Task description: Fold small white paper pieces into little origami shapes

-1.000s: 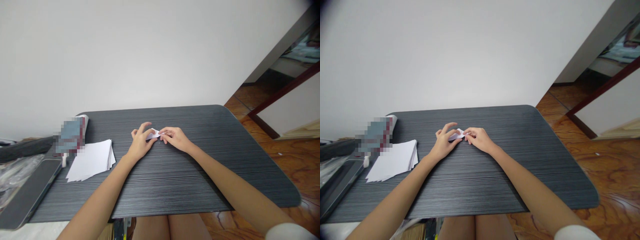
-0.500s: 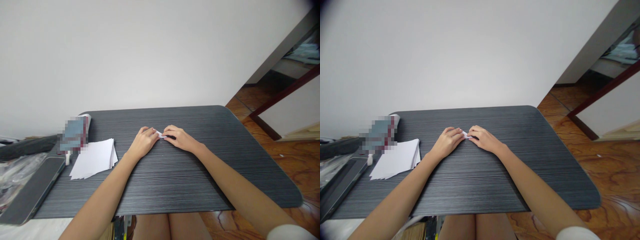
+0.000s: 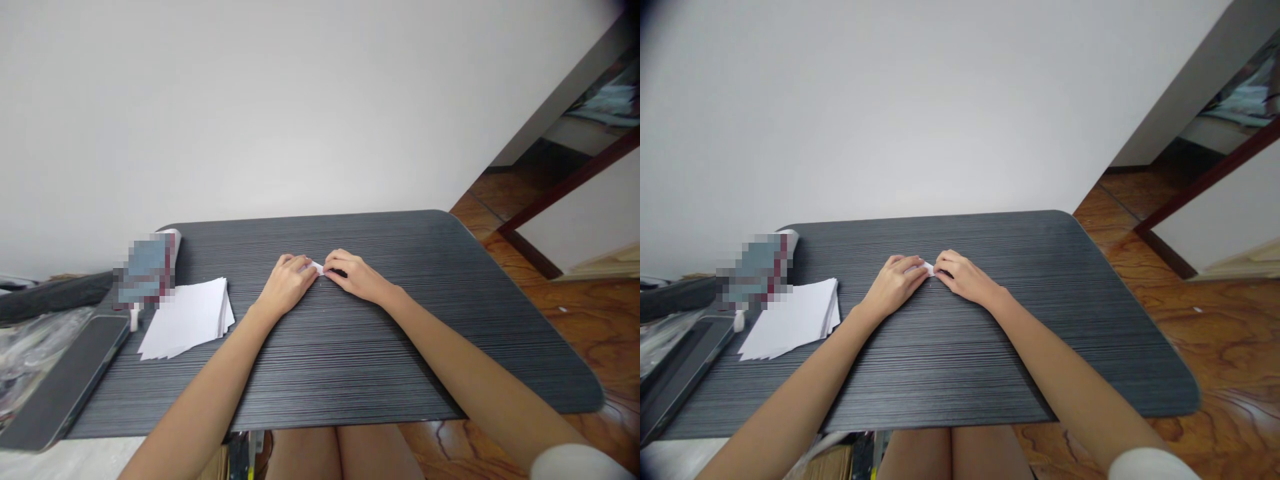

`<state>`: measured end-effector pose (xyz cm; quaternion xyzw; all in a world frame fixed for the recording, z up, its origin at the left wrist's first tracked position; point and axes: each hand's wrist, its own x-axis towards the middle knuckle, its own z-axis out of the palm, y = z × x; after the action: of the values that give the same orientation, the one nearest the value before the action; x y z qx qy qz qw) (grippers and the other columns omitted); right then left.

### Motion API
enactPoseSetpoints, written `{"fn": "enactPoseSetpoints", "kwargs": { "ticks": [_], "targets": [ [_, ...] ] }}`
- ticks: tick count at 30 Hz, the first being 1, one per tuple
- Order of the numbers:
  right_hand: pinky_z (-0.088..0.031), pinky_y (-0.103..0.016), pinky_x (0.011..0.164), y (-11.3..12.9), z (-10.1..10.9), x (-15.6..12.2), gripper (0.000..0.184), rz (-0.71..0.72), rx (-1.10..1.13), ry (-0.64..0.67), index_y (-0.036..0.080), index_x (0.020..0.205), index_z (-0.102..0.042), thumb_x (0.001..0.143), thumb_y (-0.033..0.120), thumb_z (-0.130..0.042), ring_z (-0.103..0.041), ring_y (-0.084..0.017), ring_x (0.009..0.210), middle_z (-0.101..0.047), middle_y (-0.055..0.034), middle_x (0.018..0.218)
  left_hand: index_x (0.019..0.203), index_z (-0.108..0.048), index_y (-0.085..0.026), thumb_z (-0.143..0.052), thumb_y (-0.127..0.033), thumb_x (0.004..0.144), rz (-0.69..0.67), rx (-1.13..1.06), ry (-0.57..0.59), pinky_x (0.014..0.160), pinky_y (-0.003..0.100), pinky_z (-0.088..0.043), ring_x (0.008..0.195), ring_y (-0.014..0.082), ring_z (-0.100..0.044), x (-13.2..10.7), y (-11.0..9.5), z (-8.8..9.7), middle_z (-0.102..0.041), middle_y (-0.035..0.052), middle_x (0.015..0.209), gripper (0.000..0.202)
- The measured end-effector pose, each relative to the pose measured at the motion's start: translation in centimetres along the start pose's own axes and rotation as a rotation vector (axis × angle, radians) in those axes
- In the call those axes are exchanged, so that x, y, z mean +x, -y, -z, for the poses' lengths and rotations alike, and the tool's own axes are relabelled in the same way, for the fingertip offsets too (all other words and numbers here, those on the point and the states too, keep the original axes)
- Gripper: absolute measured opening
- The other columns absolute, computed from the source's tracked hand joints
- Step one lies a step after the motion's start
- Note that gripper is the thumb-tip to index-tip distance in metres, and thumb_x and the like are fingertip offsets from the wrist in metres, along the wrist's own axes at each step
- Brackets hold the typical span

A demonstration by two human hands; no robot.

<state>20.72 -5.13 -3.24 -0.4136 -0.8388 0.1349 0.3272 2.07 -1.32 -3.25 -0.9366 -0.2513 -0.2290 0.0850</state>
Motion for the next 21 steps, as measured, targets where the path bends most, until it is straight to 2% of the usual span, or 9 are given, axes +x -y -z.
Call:
{"fn": "enactPoseSetpoints", "kwargs": {
  "ticks": [5,9,14,21],
  "targets": [
    [-0.040,-0.027,0.073,0.3,-0.2,0.3,0.011,-0.070,0.013,0.000,0.016,0.076,-0.053,0.079,0.012,-0.044,-0.048,-0.014,0.078,-0.052,-0.0048,0.081,0.084,-0.063,-0.015,-0.042,-0.028,0.085,0.061,-0.062,0.003,0.074,0.031,-0.044,0.087,0.0180,-0.056,-0.2,0.1,-0.2,-0.061,0.0089,0.095,0.025],
    [-0.038,-0.024,0.065,0.2,-0.3,1.0,0.009,-0.217,0.056,0.000,0.016,0.077,-0.054,0.074,0.010,-0.047,-0.045,-0.011,0.066,-0.049,-0.0013,0.074,0.088,-0.063,-0.018,-0.046,-0.029,0.083,0.153,-0.243,0.001,0.076,0.031,-0.044,0.086,0.0165,-0.056,-0.2,0.3,-0.4,-0.060,0.0067,0.093,0.021],
    [-0.034,-0.022,0.061,0.0,-0.4,1.6,0.012,-0.323,0.100,0.035,0.016,0.074,-0.058,0.070,0.009,-0.050,-0.042,-0.009,0.061,-0.045,0.0014,0.067,0.083,-0.065,-0.018,-0.051,-0.026,0.078,0.304,-0.462,0.018,0.077,0.031,-0.044,0.084,0.0164,-0.054,0.4,0.3,0.1,-0.058,0.0049,0.086,0.017],
    [-0.033,-0.023,0.061,0.5,-1.0,1.9,0.005,-0.375,0.081,-0.006,0.016,0.072,-0.058,0.070,0.014,-0.054,-0.041,-0.010,0.062,-0.045,0.0013,0.068,0.079,-0.065,-0.017,-0.053,-0.023,0.075,0.394,-0.541,0.064,0.078,0.032,-0.043,0.083,0.0170,-0.053,1.0,0.1,0.4,-0.056,0.0041,0.082,0.013]
  ]
}}
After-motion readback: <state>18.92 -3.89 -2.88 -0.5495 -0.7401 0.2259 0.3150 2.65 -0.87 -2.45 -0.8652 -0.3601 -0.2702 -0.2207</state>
